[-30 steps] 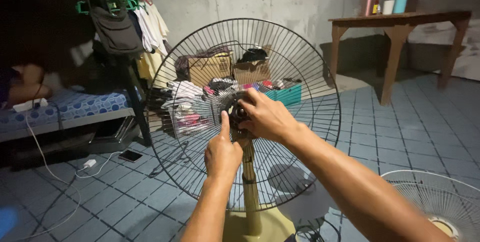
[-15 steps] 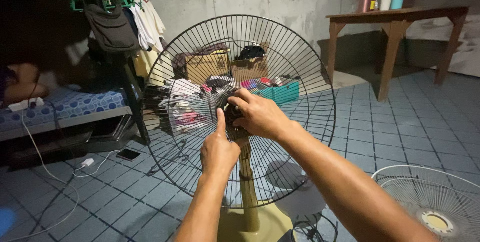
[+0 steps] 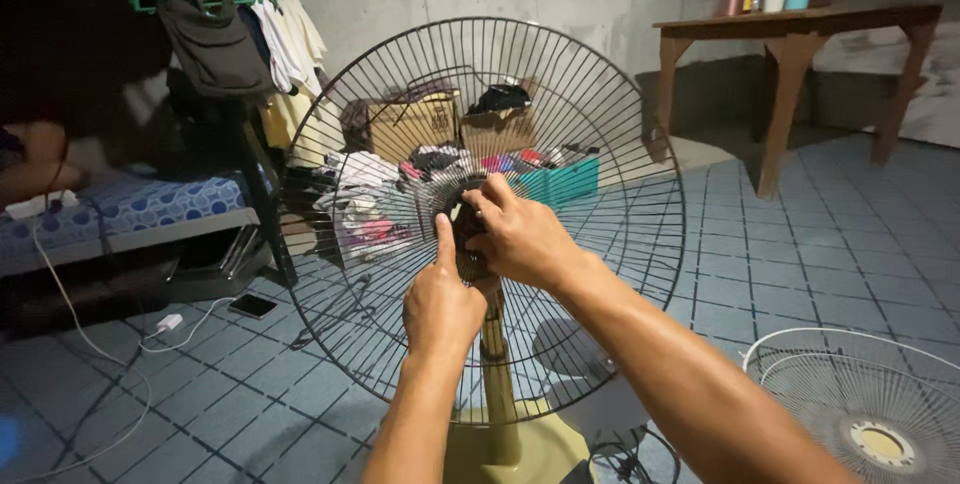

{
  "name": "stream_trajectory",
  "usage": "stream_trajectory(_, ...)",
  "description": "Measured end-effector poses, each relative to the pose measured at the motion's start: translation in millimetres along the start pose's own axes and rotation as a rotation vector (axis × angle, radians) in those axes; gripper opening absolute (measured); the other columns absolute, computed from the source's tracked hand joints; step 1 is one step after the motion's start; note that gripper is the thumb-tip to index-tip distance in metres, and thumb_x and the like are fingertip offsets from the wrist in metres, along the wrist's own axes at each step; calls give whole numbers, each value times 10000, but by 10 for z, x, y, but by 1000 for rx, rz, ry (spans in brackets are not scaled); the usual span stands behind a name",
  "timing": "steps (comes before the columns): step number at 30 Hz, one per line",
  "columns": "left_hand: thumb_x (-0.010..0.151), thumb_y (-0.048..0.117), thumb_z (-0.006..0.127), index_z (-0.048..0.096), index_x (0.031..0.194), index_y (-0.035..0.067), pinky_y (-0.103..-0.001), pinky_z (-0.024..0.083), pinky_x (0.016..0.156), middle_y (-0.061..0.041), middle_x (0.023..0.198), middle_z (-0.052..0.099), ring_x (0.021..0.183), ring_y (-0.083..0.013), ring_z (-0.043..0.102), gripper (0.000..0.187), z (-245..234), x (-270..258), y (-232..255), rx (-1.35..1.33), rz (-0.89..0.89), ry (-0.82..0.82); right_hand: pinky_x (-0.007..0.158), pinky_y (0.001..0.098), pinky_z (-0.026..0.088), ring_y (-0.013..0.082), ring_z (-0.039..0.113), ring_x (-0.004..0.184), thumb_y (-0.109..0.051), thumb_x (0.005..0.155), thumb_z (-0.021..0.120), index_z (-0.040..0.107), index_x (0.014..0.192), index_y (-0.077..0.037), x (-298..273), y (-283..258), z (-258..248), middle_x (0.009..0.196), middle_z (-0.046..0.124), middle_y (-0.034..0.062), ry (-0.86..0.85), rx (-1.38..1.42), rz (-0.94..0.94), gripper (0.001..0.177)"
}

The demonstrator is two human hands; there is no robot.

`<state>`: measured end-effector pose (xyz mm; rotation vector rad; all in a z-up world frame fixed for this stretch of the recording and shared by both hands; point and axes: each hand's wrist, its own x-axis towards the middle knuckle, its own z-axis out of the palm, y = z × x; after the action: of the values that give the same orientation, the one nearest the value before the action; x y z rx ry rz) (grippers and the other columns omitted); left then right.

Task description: The person assembles a standing fan by hand. They first secure the front wire cage to the fan stand, then attach the three-blade fan rotor to the central hub, aligning it with the motor shaft.

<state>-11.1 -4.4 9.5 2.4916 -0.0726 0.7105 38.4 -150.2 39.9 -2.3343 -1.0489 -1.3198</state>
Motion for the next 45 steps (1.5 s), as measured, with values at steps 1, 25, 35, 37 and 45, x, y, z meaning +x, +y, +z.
stream_trajectory(1,775,333,834,196,1618,201,-511,541,738,-207,835,702,808,-397,697,1064,5,2,-16,-8,-5,-11,640,464,578,372,694,778,-219,745,835,593,1283,-9,-6,-5,25,1198,559,180,22,-5,-7,626)
stream_trajectory(25,790,325,813,121,1618,149,-495,554,807,-230,926,716,890,-404,707,1094,-81,-91,88,-3,-35,-19,709,329,594,235,717,779,-152,771,814,580,1347,-61,-350,-286,-357,1210,639,91,83,396,524,628)
stream_trajectory(35,889,210,645,131,1640,97,-529,557,828,-250,934,729,892,-428,720,917,-167,-54,121,92,-29,-79,814,469,560,395,659,1002,-276,726,873,593,1312,-81,-10,-320,-460,1227,590,139,-65,69,338,677)
stream_trajectory(37,899,226,636,154,1638,132,-547,552,838,-251,957,726,918,-441,712,887,-228,-91,142,90,-35,-91,836,457,563,381,657,1040,-271,718,875,601,1302,-81,-8,-330,-446,1234,597,130,-41,63,311,673)
stream_trajectory(45,878,352,691,247,1602,216,-549,543,884,-228,1046,717,1018,-442,687,861,-425,-178,119,81,-74,-153,838,440,562,369,645,1053,-236,707,893,619,1262,-63,-58,-348,-324,1189,598,137,37,40,253,643)
